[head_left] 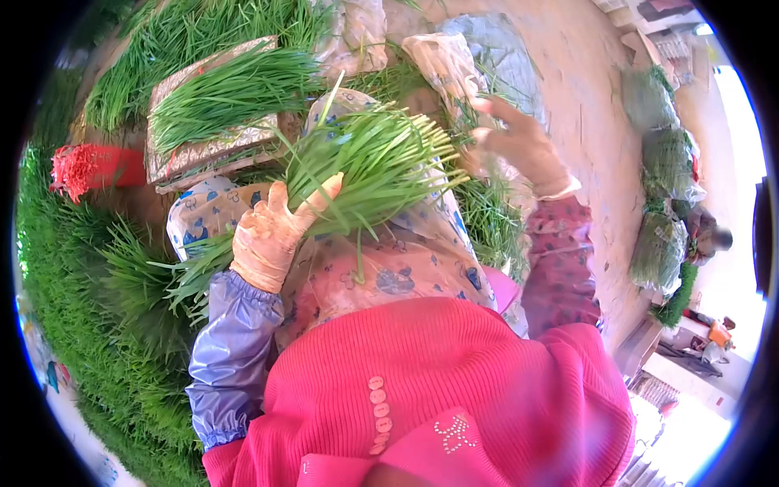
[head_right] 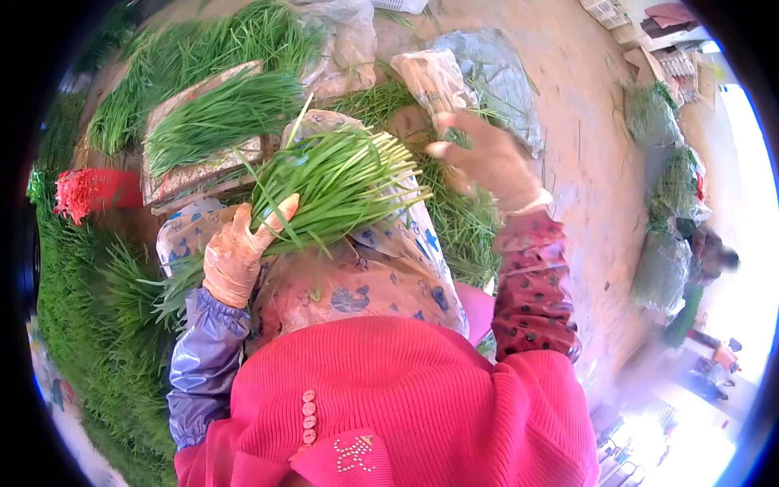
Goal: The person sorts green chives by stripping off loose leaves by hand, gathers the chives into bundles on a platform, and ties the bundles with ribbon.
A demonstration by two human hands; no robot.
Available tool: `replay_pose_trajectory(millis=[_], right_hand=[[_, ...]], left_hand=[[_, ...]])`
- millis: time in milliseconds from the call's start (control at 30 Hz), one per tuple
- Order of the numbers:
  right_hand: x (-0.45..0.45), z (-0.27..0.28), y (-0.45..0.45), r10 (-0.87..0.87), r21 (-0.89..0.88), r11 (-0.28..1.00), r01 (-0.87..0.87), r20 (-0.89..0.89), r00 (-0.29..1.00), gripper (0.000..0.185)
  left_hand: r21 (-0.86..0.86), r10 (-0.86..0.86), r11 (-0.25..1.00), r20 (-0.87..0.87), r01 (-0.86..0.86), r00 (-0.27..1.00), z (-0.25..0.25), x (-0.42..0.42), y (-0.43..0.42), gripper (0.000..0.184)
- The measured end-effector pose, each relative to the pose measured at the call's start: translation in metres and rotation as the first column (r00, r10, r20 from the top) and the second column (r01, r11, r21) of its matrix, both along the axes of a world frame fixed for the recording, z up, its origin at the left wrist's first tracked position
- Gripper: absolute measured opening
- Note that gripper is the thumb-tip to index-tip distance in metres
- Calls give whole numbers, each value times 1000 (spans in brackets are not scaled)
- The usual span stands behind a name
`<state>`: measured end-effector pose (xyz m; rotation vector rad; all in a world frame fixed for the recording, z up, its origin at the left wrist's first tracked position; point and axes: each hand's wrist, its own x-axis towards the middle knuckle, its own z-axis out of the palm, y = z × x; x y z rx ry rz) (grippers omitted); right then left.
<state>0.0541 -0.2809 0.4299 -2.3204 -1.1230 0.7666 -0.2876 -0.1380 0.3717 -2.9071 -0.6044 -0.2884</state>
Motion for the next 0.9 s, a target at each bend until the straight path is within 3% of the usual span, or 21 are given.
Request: replay_pose_trajectory(millis=[33,67,100,200,267,300,333,367,400,433,500,533,567,600,633,700,733,767,833,867,900], right_hand=[[-17,6,14,114,79,991,-107,-85,990,62],[-23,2,26,314,173,930,-325,87,945,58],[-29,-2,40,310,177,931,-320,85,947,58],[-38,-16,71,495,18,864,-504,162,854,55],[-43,-32,80,695,322,633,-704,164,700,43],[-49,-34,82,703,325,627,-708,157,694,43],[-55,-35,82,556,301,811,-501,-130,821,40],[-61,-36,82,332,198,941,-274,-395,856,37],[-63,-53,82,230,324,937,-129,-294,928,30],[-60,-54,83,229,323,938,-129,-295,928,30],[-48,-54,79,-90,373,850,372,-592,801,21],[-38,-58,76,-94,374,848,375,-591,801,21],[-25,-67,71,-44,279,750,599,-883,467,19],[-13,-72,64,73,87,655,751,-996,52,21],[-3,-71,56,65,86,650,755,-996,58,21],[19,-67,32,29,-67,671,739,-993,-117,22],[36,-70,14,182,-73,737,672,-936,-302,22],[55,-76,-3,177,-80,726,683,-938,-298,22],[89,-85,-33,384,78,558,826,-907,-173,19],[104,-84,-48,383,75,554,829,-907,-174,19],[118,-82,-62,125,45,553,832,-992,-29,17]], left_hand=[[23,-30,999,19,30,999,1,3,0,92],[27,-38,999,18,37,999,3,6,0,92],[54,-49,997,-27,50,998,7,7,-1,86],[102,-68,992,-57,74,996,13,6,-5,80],[124,-74,989,-40,78,996,12,4,-6,80],[134,-72,988,-30,75,997,10,3,-7,80],[145,-73,987,-19,75,997,8,1,-7,80],[142,-69,987,-25,71,997,9,1,-8,80],[99,-58,993,-8,59,998,9,2,-7,80],[56,-48,997,10,48,999,10,3,-7,79],[82,-45,996,-18,46,999,11,2,-9,78],[111,-41,993,-44,45,998,11,2,-10,76],[110,-46,993,-42,50,998,13,2,-10,76],[48,-56,997,-20,57,998,16,2,-9,74],[-17,-67,998,6,67,998,18,2,-8,72],[-38,-73,997,17,73,997,20,3,-6,70],[-50,-72,996,17,72,997,19,2,-5,68],[-61,-87,994,19,88,996,16,-1,-4,68],[-82,-77,994,-10,76,997,13,-7,-2,66],[-119,-64,991,-8,62,998,13,-8,-2,66],[-120,-68,991,-10,66,998,14,-9,-1,66]])
